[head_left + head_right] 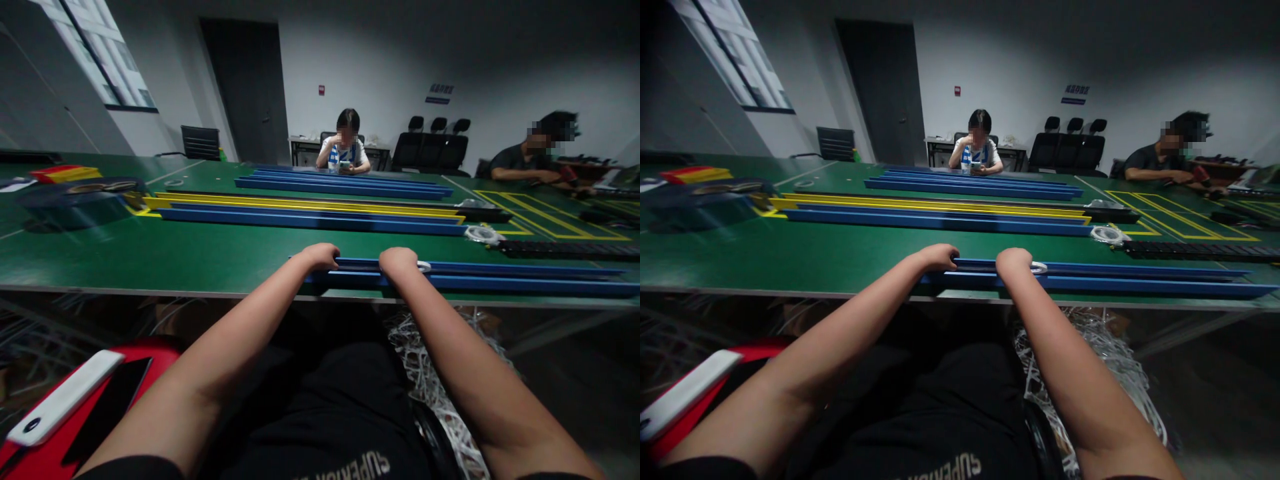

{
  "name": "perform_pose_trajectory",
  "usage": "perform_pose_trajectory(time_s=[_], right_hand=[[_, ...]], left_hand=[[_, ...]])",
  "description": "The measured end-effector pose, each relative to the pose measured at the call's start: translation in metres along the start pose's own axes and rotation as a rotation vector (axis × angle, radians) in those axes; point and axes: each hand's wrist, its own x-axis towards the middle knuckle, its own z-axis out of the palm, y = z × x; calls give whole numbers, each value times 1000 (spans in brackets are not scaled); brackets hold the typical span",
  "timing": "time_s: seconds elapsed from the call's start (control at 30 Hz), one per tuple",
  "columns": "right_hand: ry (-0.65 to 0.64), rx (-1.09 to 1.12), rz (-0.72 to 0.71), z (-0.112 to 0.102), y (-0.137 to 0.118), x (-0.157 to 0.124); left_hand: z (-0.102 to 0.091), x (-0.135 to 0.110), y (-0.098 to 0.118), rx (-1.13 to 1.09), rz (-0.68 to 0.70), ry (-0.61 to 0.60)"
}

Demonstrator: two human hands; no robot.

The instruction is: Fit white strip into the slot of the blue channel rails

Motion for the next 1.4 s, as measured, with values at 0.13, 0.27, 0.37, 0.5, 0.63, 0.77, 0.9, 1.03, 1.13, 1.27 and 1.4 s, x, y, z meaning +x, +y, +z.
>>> perform_pose_trajectory(time_s=[0.13,0.27,0.37,0.5,0.63,0.77,0.9,1.03,1.13,1.27,1.4], right_hand=[[-4,-8,-18,1,0,-1],[7,-16,-22,2,1,-2],[24,-12,-14,3,1,-3],[39,18,-16,5,2,-3],[70,43,-7,9,3,-4],[110,60,3,12,3,-8],[105,57,-26,9,-3,-17],[73,36,-59,2,-18,-26],[53,23,-86,-3,-33,-31],[45,30,-132,-7,-55,-40],[54,47,-204,-13,-83,-50]], left_hand=[[5,17,23,36,31,8],[6,33,49,81,77,-4],[7,41,63,85,103,-5],[11,44,66,25,120,5],[16,39,61,21,144,89],[16,33,59,21,137,115],[14,22,55,4,117,112],[12,6,41,5,114,120],[11,-7,27,19,131,133],[9,-24,6,22,139,141],[4,-44,-23,12,99,119]])
